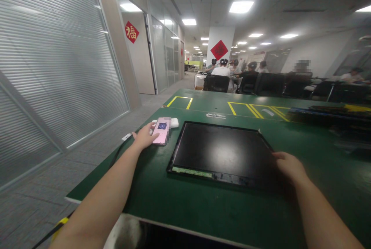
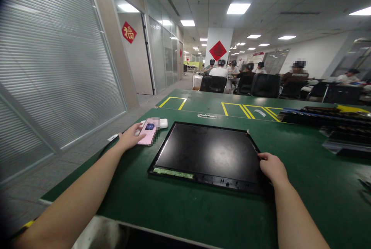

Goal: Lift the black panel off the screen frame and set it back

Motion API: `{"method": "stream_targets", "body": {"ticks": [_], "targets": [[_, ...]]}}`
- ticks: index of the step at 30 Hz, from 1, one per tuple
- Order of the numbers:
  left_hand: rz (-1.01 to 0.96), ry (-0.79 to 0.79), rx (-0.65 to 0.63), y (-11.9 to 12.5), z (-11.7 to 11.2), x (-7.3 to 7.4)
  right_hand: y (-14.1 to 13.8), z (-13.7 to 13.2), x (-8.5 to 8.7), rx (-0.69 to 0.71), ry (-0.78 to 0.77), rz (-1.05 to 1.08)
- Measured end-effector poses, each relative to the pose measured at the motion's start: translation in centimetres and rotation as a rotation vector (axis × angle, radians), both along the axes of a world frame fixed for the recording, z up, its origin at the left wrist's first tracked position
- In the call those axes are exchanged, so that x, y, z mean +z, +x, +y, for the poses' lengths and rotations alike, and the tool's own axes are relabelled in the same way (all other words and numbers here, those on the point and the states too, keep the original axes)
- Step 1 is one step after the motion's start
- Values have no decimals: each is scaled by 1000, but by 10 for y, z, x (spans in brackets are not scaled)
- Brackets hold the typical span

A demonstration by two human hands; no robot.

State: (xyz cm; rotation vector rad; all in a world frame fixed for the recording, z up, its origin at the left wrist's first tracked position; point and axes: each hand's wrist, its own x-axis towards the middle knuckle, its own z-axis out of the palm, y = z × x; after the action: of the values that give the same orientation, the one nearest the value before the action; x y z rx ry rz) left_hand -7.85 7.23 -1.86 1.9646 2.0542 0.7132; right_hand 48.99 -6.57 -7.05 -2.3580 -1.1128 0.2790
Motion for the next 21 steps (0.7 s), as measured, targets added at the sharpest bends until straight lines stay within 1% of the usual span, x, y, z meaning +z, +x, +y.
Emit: {"method": "stream_targets", "body": {"ticks": [2, 5, 10, 13, 18, 21], "targets": [[1, 7, -21, 0, 0, 0, 2, 0, -2, 5, 5, 6], [-44, -25, -34, -5, 0, 2, 5, 1, -5, 17, 30, 2], [-58, -37, -120, -15, 0, 6, 7, 1, -5, 18, 26, -15], [-58, -21, -110, -16, 1, 6, 5, 1, -3, 18, 11, -9], [-3, -13, -35, -8, 2, 2, 3, 1, -3, 17, -1, 3], [40, 0, -58, -4, 0, 0, 5, 2, -4, 15, 1, -5]]}}
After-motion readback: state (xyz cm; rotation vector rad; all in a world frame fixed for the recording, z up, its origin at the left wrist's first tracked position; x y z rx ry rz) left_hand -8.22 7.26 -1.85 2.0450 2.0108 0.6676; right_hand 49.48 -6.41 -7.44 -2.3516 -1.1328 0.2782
